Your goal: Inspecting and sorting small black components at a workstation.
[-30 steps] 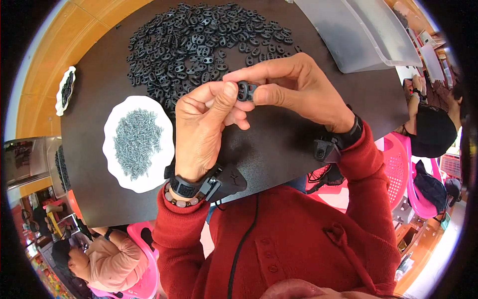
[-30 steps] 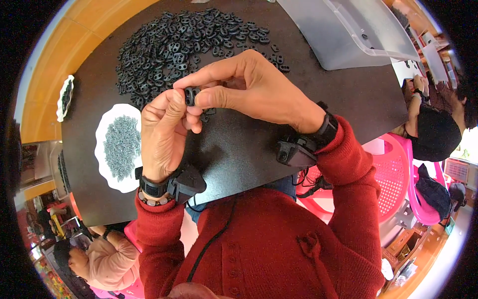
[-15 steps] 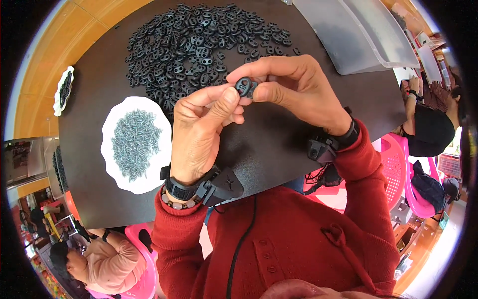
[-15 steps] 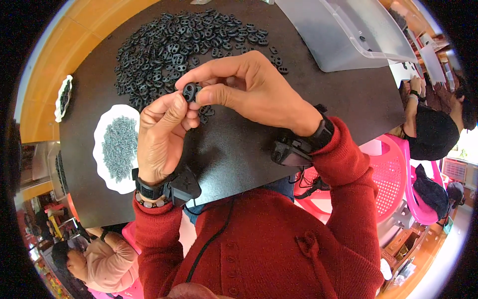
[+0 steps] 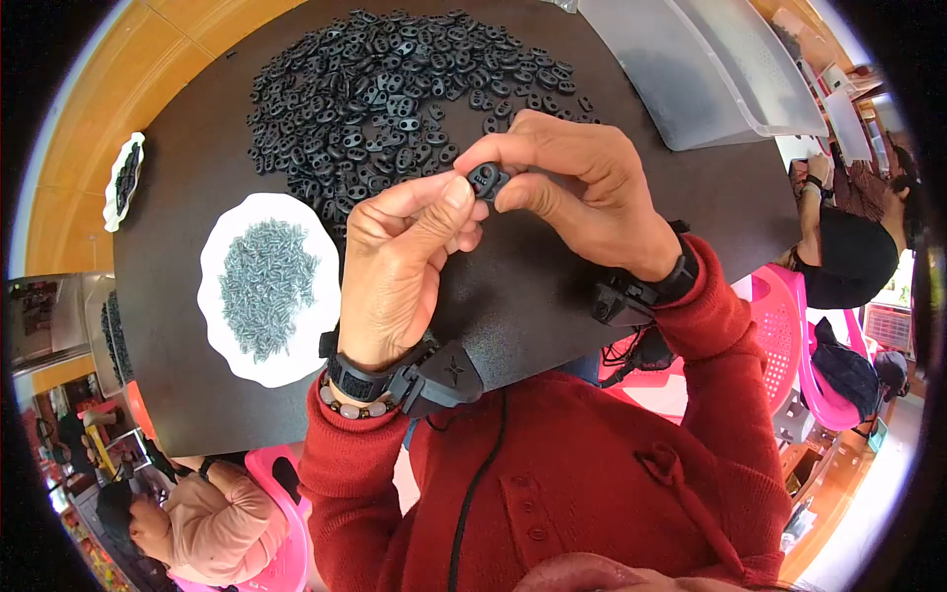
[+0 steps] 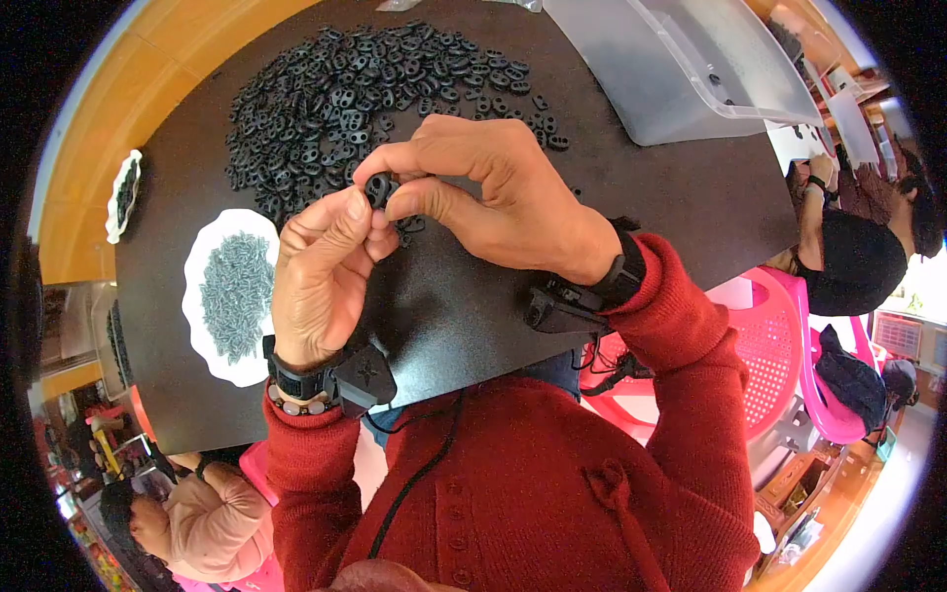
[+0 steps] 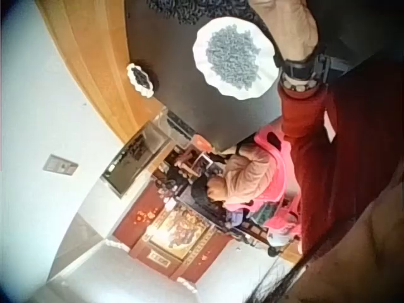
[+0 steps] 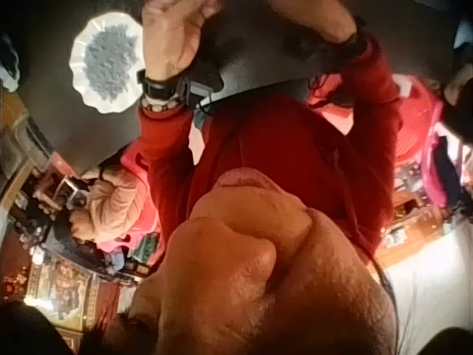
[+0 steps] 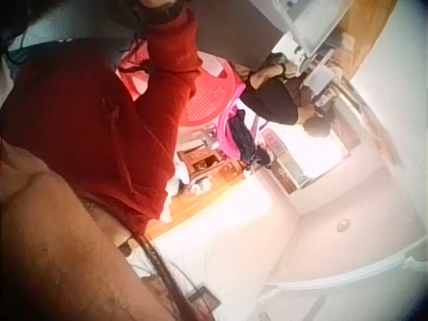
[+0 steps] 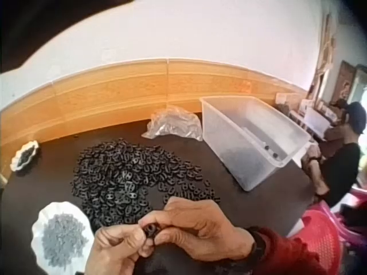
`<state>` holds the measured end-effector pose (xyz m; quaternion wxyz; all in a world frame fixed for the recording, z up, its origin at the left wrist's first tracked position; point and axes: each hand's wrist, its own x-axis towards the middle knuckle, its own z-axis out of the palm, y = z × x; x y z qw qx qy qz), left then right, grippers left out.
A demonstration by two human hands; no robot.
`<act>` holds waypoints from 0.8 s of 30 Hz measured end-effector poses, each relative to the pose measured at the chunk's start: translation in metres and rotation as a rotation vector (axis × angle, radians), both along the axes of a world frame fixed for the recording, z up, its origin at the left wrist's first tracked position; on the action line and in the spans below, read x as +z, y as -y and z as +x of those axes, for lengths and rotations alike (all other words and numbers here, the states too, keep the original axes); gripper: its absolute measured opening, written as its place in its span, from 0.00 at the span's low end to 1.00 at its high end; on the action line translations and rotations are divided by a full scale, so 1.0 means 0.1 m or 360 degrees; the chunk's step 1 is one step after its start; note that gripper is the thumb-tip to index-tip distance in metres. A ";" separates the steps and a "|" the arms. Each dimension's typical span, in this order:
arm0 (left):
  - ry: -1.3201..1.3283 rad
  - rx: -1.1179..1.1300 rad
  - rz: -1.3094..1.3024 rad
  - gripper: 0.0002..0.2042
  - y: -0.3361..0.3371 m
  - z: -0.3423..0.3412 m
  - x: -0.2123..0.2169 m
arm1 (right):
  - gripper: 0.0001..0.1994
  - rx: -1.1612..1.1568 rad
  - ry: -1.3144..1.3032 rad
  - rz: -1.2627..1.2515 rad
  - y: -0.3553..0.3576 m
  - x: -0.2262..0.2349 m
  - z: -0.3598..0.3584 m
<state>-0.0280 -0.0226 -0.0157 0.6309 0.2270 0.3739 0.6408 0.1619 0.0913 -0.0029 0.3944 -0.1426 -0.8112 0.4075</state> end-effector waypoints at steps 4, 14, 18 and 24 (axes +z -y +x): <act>-0.0030 -0.0012 0.0008 0.11 0.00 -0.01 0.00 | 0.16 0.0007 0.0030 -0.0005 -0.01 0.01 0.01; -0.0043 0.0004 -0.0001 0.12 0.00 0.02 -0.02 | 0.15 -0.0082 0.0000 0.0098 0.02 -0.06 -0.03; -0.0120 0.0043 0.0000 0.12 -0.04 0.07 0.01 | 0.13 -0.0178 0.0000 0.0179 0.03 -0.06 -0.03; -0.0101 0.0026 0.0010 0.12 -0.08 0.11 0.06 | 0.07 -0.0249 -0.0005 0.0179 0.05 0.06 0.03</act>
